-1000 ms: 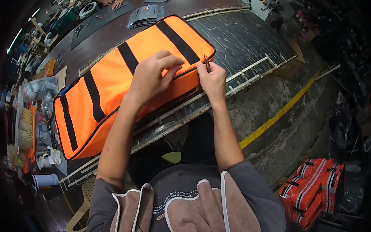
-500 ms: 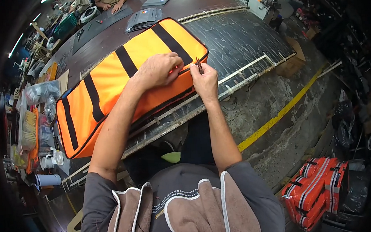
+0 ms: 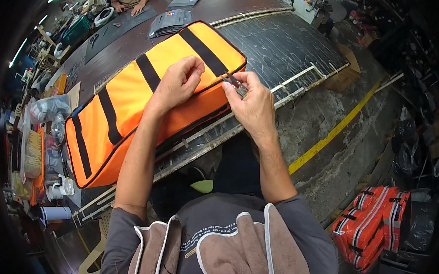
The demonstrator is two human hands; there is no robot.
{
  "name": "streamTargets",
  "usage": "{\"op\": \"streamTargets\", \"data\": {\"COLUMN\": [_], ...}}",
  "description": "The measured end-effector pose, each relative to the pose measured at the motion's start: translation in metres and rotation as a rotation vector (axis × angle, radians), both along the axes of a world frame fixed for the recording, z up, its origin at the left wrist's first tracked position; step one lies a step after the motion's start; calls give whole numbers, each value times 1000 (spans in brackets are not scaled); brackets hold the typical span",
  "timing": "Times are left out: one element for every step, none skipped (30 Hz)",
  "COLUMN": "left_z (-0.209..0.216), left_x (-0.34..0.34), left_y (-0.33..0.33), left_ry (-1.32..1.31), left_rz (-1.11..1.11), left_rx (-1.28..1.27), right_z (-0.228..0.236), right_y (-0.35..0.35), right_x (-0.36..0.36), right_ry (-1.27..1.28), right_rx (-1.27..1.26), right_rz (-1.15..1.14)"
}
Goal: Inspecting and trimming loose threads from a bright orange trauma kit medical bag using thread snips in a factory setting.
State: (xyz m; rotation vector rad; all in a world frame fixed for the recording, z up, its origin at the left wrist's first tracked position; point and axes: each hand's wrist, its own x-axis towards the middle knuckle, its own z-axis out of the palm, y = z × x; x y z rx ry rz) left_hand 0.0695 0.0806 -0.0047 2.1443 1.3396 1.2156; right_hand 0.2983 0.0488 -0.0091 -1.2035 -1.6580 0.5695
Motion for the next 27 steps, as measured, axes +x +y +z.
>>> {"op": "streamTargets", "data": {"left_z": [-1, 0, 0, 1, 0, -1, -2, -3, -3, -4, -5, -6, -7, -8, -9, -11, -13, -15, -18, -18, -17, -17, -15, -12, -10, -7, -6], "left_x": [-2, -2, -1, -1, 0, 1, 1, 0, -1, -2, -1, 0, 2, 2, 2, 1, 1, 1, 0, 1, 1, 2, 1, 1, 0, -8, -9], "left_y": [2, 4, 4, 4, 5, 7, 10, 12, 15, 18, 20, 21, 23, 24, 25, 26, 26, 24, 22, 21, 21, 20, 17, 13, 11, 11, 10], "left_ry": [-1, 107, 215, 307, 307, 353, 398, 397, 407, 416, 415, 427, 440, 439, 380, 321, 321, 197, 74, 71, 33, -5, -6, -203, -401, -545, -546], "left_rz": [3, -58, -119, -109, -107, -123, -140, -138, -176, -214, -213, -198, -182, -180, -178, -176, -177, -161, -143, -147, -146, -144, -144, -161, -177, -266, -262], "left_rx": [1, 85, 168, 84, 85, 100, 116, 115, 118, 120, 121, 128, 136, 135, 99, 64, 64, 13, -39, -39, -26, -13, -14, -163, -312, -390, -391], "right_z": [5, 2, 1, 0, 1, -1, -7, -12, -14, -15, -15, -14, -12, -10, -6, -3, 0, 0, 0, 0, -1, -2, -2, 1, 5, 7, 2], "right_y": [-2, 2, 4, 6, 7, 8, 9, 10, 11, 12, 12, 11, 9, 7, 5, 3, 2, 2, 2, 2, 3, 6, 8, 8, 7, 5, 11], "right_x": [-1, 1, 3, 4, 3, 3, 2, 2, 2, 4, 5, 5, 5, 4, 3, 2, 1, -1, -3, -3, -2, -2, -4, -4, -4, -5, -7], "right_ry": [12, -5, -6, -46, -86, -86, -79, -73, -74, -84, -94, -95, -111, -126, -127, -118, -109, -110, -139, -171, -174, -194, -211, -212, -187, -163, -105], "right_rx": [-50, -16, -17, -36, -53, -52, -20, 10, 9, 19, 31, 31, 21, 9, 9, -18, -45, -45, -16, 13, 11, 15, 19, 19, 8, -4, 62], "right_rz": [-22, -21, -24, -35, -42, -40, -60, -81, -80, -68, -57, -56, -63, -67, -64, -44, -27, -27, -26, -30, -33, -19, -1, -1, -43, -83, -115]}}
